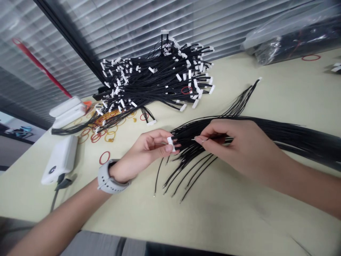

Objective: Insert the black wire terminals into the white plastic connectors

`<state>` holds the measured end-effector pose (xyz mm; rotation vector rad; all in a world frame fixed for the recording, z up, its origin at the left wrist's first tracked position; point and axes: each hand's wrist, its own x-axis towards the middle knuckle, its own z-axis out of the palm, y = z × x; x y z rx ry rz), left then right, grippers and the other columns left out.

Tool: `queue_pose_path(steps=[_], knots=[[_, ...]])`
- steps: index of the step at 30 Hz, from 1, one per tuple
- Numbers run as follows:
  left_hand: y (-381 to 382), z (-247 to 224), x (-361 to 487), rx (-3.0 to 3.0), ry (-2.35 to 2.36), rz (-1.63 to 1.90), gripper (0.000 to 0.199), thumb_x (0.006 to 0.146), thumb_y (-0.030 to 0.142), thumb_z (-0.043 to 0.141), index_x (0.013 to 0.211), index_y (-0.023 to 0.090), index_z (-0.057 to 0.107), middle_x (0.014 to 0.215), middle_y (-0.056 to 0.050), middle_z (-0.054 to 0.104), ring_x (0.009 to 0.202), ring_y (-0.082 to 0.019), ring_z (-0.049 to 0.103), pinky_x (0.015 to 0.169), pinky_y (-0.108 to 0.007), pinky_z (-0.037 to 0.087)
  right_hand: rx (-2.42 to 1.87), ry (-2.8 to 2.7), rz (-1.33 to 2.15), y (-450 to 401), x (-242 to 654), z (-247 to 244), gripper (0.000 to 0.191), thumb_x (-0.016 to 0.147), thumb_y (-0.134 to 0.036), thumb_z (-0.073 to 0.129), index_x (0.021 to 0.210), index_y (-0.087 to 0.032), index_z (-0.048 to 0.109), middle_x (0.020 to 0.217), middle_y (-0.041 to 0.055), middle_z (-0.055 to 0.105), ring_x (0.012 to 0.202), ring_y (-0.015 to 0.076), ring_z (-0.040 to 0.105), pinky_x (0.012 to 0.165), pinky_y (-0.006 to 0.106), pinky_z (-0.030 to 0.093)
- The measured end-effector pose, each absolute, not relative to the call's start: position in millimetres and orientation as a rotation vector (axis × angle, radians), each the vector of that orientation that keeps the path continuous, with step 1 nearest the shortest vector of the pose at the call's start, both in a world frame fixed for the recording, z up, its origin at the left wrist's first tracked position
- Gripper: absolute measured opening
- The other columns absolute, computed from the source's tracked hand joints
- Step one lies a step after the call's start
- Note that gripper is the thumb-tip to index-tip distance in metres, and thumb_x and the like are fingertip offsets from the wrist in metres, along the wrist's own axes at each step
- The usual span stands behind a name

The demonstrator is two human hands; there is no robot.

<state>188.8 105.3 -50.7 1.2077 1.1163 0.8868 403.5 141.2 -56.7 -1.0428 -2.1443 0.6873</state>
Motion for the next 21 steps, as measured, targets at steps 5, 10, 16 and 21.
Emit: queue_pose_path(steps=[5, 10, 16, 21], knots=[[105.1, -48.0, 192.0, 1.195, 1.151, 0.882, 0.011, 0.076, 0.010, 0.066, 0.086, 0.012, 0.061, 0.083, -0.003, 0.068, 0.075, -0.011, 0.065, 0.073, -0.020, 0.050, -1.020, -2.160, 0.733, 140.1, 404.0, -57.1, 0.013, 0.079, -0.027, 0.058, 0.068, -0.021, 0.062, 0.061, -0.0043, 0.060, 0.052, 0.0083, 0.051, 0.046, 0.022, 0.036], [104.1, -47.6, 191.6, 1.200, 1.165, 0.882, 0.011, 0.076, 0.009, 0.064, 0.087, 0.011, 0.062, 0.081, -0.004, 0.069, 0.074, -0.011, 0.065, 0.072, -0.019, 0.050, -0.962, -2.186, 0.647, 144.3, 403.2, -56.9, 0.014, 0.080, -0.027, 0.057, 0.069, -0.020, 0.061, 0.064, -0.0031, 0.060, 0.054, 0.0089, 0.051, 0.049, 0.022, 0.037], [103.8, -49.4, 188.6, 1.194, 1.127, 0.885, 0.011, 0.076, 0.010, 0.065, 0.087, 0.011, 0.063, 0.082, -0.004, 0.069, 0.074, -0.011, 0.065, 0.072, -0.019, 0.050, -0.925, -2.255, 0.488, 144.2, 404.3, -55.1, 0.015, 0.082, -0.026, 0.053, 0.071, -0.018, 0.060, 0.069, -0.0008, 0.061, 0.061, 0.0103, 0.053, 0.055, 0.023, 0.038], [106.8, -49.6, 188.4, 1.189, 1.122, 0.867, 0.012, 0.079, 0.010, 0.062, 0.091, 0.011, 0.062, 0.082, -0.002, 0.069, 0.077, -0.010, 0.065, 0.074, -0.017, 0.049, -1.075, -2.231, 0.762, 142.9, 401.8, -51.0, 0.016, 0.080, -0.028, 0.055, 0.067, -0.021, 0.062, 0.060, -0.0052, 0.059, 0.051, 0.0077, 0.048, 0.047, 0.021, 0.035]])
